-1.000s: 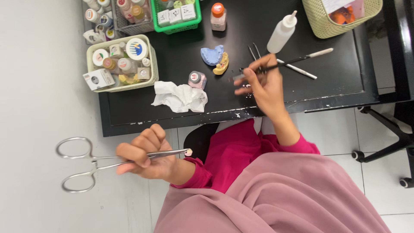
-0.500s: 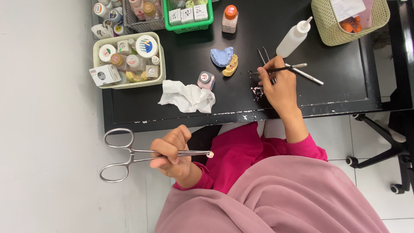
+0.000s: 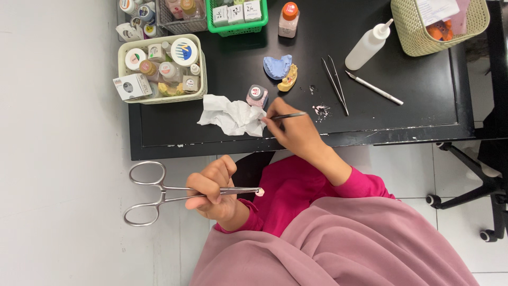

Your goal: The person clamps a small dental crown in locking forceps and uses a brush to apply and shape pink ceramic paste onto it, holding the work over a lab bench with porcelain powder bottles and a liquid dispenser, occasionally dipping the brush and turning the crown to coat different surfaces.

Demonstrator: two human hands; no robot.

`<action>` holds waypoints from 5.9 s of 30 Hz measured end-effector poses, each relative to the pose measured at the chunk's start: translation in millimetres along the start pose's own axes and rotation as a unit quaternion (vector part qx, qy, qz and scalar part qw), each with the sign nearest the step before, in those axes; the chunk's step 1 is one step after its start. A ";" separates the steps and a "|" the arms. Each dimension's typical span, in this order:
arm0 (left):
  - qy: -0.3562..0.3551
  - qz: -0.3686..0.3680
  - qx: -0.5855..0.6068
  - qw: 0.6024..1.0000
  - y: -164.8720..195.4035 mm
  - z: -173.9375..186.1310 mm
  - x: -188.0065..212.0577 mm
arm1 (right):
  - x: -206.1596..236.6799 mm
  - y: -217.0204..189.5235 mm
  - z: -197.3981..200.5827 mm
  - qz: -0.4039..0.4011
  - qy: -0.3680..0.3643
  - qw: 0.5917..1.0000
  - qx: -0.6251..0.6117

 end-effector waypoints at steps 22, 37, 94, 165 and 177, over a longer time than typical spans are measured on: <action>0.028 0.018 -0.067 0.997 -3.3 -42.8 -16.7 | -12.3 27.3 -17.8 0.042 0.082 0.993 0.074; -0.268 -0.110 -0.011 0.957 7.6 -119.6 -87.5 | 70.0 -49.7 122.9 0.144 0.224 0.915 -0.302; -0.395 0.222 0.098 0.886 8.1 -159.3 -97.2 | 82.1 -110.4 163.1 0.330 0.050 0.909 -0.249; -0.082 0.373 0.454 0.805 -35.0 -160.8 -60.2 | 77.0 -105.2 140.0 0.368 0.019 0.845 -0.387; -0.073 0.390 0.499 0.770 -38.2 -163.4 -56.5 | 78.3 -106.9 134.6 0.392 0.100 0.878 -0.256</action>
Point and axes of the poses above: each hand's wrist, its own x-axis away from the middle knuckle, its own z-axis out of the back of the hand, y = z × x, the point moved 2 cm from there along -x, towards the middle knuckle
